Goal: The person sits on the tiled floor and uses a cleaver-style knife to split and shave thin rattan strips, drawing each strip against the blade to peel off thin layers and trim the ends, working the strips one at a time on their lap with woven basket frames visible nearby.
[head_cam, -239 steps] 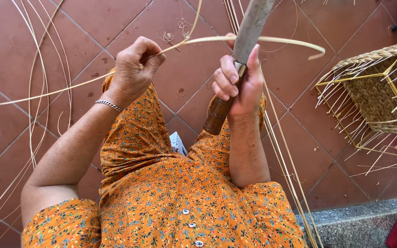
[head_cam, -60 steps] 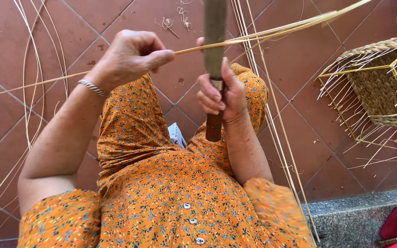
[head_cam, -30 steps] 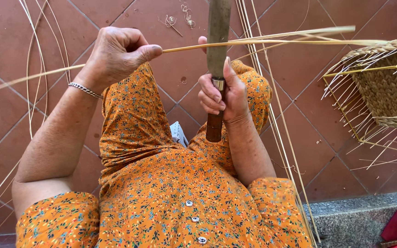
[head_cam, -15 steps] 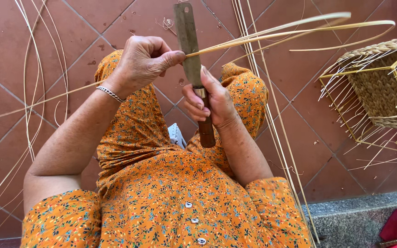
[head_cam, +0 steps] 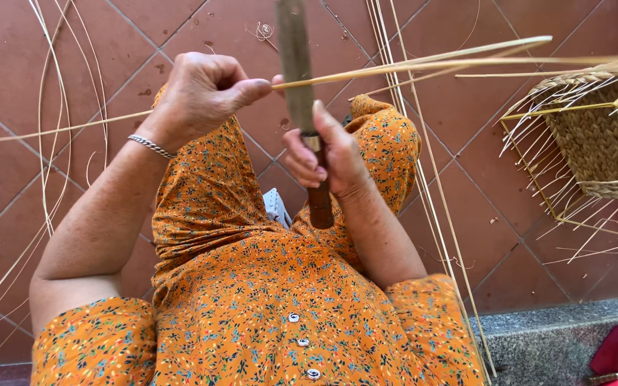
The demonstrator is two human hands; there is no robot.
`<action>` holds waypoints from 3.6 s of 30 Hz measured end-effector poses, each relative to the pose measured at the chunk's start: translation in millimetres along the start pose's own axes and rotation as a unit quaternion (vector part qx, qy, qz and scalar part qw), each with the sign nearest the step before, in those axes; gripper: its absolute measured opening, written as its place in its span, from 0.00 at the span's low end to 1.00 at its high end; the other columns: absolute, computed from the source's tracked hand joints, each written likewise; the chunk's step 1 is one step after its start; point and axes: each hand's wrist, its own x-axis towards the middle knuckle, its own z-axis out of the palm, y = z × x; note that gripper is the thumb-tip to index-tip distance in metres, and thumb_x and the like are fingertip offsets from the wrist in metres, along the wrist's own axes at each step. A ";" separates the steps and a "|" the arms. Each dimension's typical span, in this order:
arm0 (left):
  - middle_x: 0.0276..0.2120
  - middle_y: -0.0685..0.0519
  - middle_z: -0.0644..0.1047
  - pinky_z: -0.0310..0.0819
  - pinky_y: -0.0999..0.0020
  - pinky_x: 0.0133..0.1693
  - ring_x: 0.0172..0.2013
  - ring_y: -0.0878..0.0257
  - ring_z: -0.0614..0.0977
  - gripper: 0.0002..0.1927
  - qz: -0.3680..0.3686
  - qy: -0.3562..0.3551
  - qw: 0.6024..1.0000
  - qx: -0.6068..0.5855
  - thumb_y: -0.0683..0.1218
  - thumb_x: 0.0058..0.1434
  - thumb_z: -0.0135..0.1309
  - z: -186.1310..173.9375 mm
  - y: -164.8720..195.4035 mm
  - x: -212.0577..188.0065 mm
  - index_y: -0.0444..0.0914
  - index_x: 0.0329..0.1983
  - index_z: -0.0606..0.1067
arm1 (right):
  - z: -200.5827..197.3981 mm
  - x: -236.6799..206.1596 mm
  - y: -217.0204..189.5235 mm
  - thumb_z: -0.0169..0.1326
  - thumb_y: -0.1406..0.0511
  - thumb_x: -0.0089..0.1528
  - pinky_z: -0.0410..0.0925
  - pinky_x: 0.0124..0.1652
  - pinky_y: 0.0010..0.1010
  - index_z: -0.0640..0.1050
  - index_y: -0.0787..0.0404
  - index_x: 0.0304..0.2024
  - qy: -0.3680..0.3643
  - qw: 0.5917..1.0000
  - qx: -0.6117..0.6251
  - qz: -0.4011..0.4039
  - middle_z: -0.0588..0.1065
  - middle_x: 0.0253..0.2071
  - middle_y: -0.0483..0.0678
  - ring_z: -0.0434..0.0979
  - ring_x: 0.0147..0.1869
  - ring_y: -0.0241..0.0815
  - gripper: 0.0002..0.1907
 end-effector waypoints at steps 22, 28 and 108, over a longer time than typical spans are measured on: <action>0.19 0.62 0.69 0.56 0.75 0.23 0.23 0.77 0.65 0.16 -0.016 0.013 1.000 -0.017 0.49 0.68 0.67 -27.7 -16.7 -9.0 0.33 0.31 0.80 | -2.4 -4.3 -20.1 0.35 0.49 0.76 0.56 0.17 0.23 0.45 0.49 0.81 -0.027 0.996 0.038 -0.076 0.60 0.22 0.43 0.54 0.16 0.29 0.35; 0.19 0.62 0.70 0.57 0.74 0.21 0.22 0.76 0.66 0.18 -0.006 0.012 1.000 -0.012 0.50 0.68 0.67 -13.3 2.8 -4.7 0.33 0.28 0.79 | 5.5 -0.5 -8.3 0.39 0.49 0.75 0.54 0.18 0.23 0.45 0.49 0.82 -0.043 0.997 0.038 -0.051 0.60 0.22 0.44 0.53 0.14 0.29 0.37; 0.27 0.60 0.78 0.66 0.81 0.27 0.27 0.79 0.72 0.09 -0.028 -0.083 0.972 -0.216 0.43 0.68 0.63 24.1 -9.8 -6.8 0.31 0.34 0.79 | -2.2 2.0 11.0 0.33 0.48 0.75 0.55 0.19 0.25 0.51 0.50 0.79 -0.019 0.998 0.052 0.017 0.61 0.23 0.44 0.54 0.18 0.32 0.32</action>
